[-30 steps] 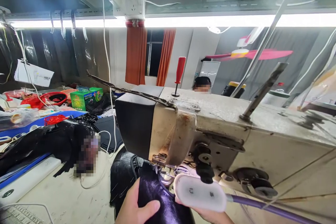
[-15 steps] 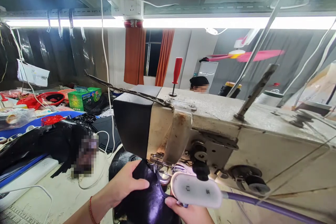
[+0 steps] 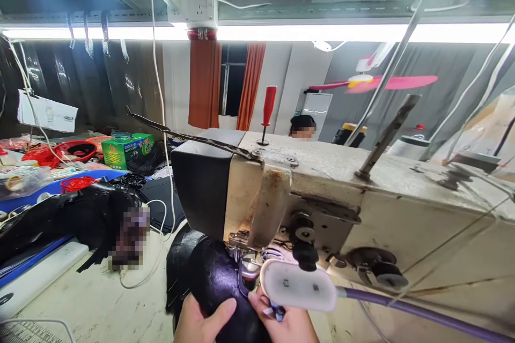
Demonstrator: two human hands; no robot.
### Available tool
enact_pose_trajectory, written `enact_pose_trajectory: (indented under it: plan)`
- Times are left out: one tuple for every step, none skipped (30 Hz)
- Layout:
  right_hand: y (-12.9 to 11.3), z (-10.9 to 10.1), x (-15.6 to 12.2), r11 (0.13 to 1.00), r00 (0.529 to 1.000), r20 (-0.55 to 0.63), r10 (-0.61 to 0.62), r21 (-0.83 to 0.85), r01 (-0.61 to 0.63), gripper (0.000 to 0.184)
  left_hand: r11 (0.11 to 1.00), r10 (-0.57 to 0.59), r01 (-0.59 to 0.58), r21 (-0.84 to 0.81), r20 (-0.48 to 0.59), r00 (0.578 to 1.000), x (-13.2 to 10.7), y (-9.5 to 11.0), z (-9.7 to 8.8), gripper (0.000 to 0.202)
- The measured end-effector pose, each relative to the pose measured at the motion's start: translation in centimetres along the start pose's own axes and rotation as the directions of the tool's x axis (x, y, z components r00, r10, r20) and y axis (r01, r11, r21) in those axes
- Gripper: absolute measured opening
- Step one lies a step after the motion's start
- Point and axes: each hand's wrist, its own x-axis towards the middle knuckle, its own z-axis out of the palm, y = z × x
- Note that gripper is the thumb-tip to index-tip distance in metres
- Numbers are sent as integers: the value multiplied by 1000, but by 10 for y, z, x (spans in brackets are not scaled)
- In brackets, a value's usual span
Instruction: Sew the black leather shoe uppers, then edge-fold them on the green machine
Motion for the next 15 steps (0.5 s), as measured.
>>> enact_pose_trajectory:
  plan:
    - [0,-5,2,999,1000,-2,3,-35,-3,36,1000,-10,10,4,1,1000,3,3,0,47]
    - [0,-10,5,998,1000,-6,12,-67,-12,36,1000,-16,16,6,3,1000,6,6,0,46]
    - [1,-14,6,996,1000,-10,23,-91,-24,36,1000,-12,12,4,9,1000,9,8,-1,46]
    - [2,-17,8,995,999,-9,36,-98,-37,37,1000,-2,2,-2,20,1000,11,11,-1,45]
    - [4,-19,9,995,999,-8,48,-90,-49,37,1000,11,-11,-11,36,999,13,13,-2,44]
    - [6,-21,9,996,998,-8,58,-70,-59,37,1000,24,-23,-19,55,998,15,16,-2,43]
    - [8,-21,8,997,998,-11,67,-46,-67,37,999,32,-30,-26,73,997,16,18,-2,42]
    - [10,-20,7,997,997,-10,75,-23,-75,37,999,31,-29,-31,88,996,17,21,-2,40]
    - [11,-19,7,997,997,-6,83,-5,-83,37,999,26,-22,-36,103,994,17,24,-2,39]
    - [12,-18,6,996,996,-6,89,10,-89,37,999,23,-18,-44,120,993,18,27,-2,37]
    - [13,-17,6,995,995,-10,95,24,-95,38,998,25,-17,-55,139,990,18,30,-1,35]
    - [13,-16,5,994,995,-17,99,39,-98,38,998,29,-19,-65,161,987,19,33,-1,34]
    - [13,-15,6,993,994,-27,102,56,-100,38,997,35,-22,-71,184,982,20,35,0,33]
    - [13,-14,6,992,994,-39,104,76,-101,38,997,41,-27,-69,204,978,22,37,0,33]
    - [12,-13,6,990,993,-54,107,97,-101,38,998,44,-33,-54,215,976,24,38,0,33]
